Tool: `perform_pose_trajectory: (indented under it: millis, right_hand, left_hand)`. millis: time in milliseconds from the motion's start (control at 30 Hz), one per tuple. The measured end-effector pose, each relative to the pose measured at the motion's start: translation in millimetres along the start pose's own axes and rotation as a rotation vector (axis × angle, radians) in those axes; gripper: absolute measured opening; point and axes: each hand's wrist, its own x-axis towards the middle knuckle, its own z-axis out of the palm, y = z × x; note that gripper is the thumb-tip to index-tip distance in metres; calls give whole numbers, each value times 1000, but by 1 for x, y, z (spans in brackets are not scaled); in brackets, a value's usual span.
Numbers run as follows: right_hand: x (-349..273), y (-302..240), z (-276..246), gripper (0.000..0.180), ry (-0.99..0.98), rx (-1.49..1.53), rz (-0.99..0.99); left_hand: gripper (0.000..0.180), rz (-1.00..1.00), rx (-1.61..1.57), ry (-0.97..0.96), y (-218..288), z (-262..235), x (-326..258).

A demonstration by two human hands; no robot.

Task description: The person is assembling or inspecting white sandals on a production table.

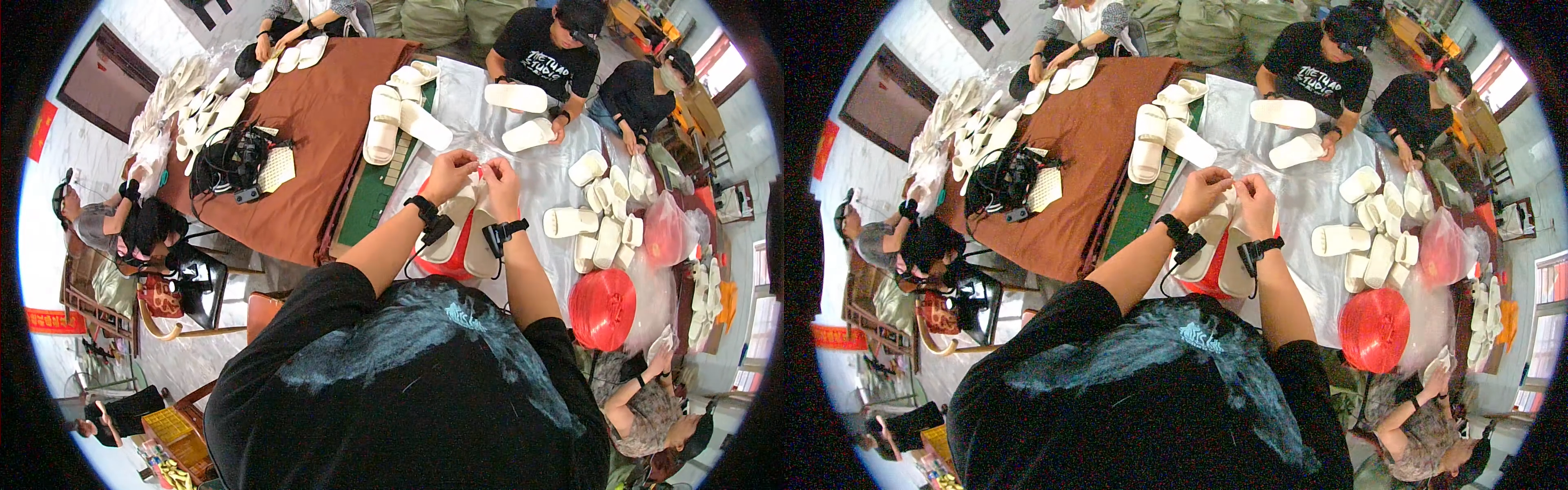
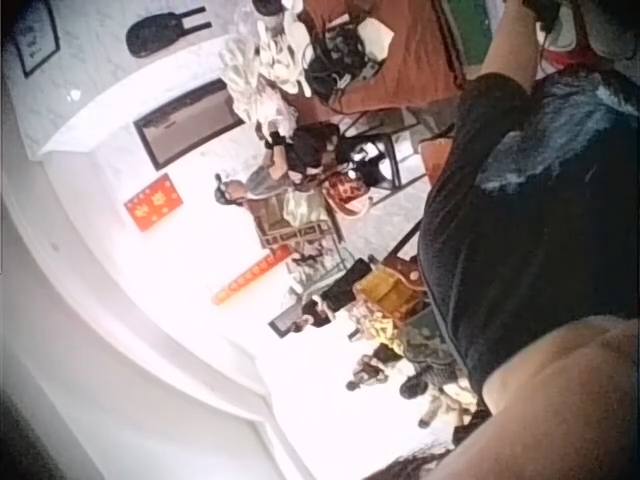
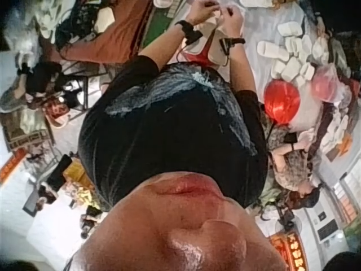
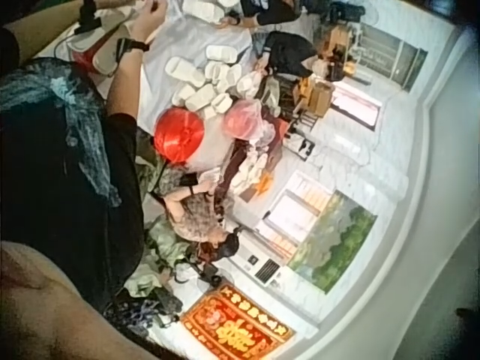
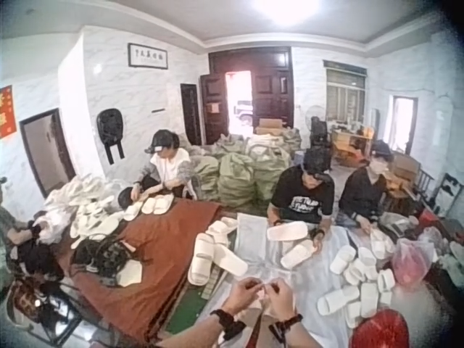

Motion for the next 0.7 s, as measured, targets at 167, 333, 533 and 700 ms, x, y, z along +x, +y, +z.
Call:
perform_pose_trajectory:
  millis: [167, 333, 533, 700]
  right_hand:
    - [1, 0, 3, 8, 6, -16, -31]
    - [2, 5, 2, 8, 11, -19, -28]
    - [3, 5, 1, 11, -38, 6, 22]
    - [5, 12, 2, 11, -61, 38, 17]
  left_hand:
    - [13, 40, 77, 2, 2, 0, -1]
    - [14, 44, 126, -13, 1, 1, 0]
    - [16, -5, 86, -20, -2, -2, 0]
    - [19, 65, 186, 7, 1, 0, 1]
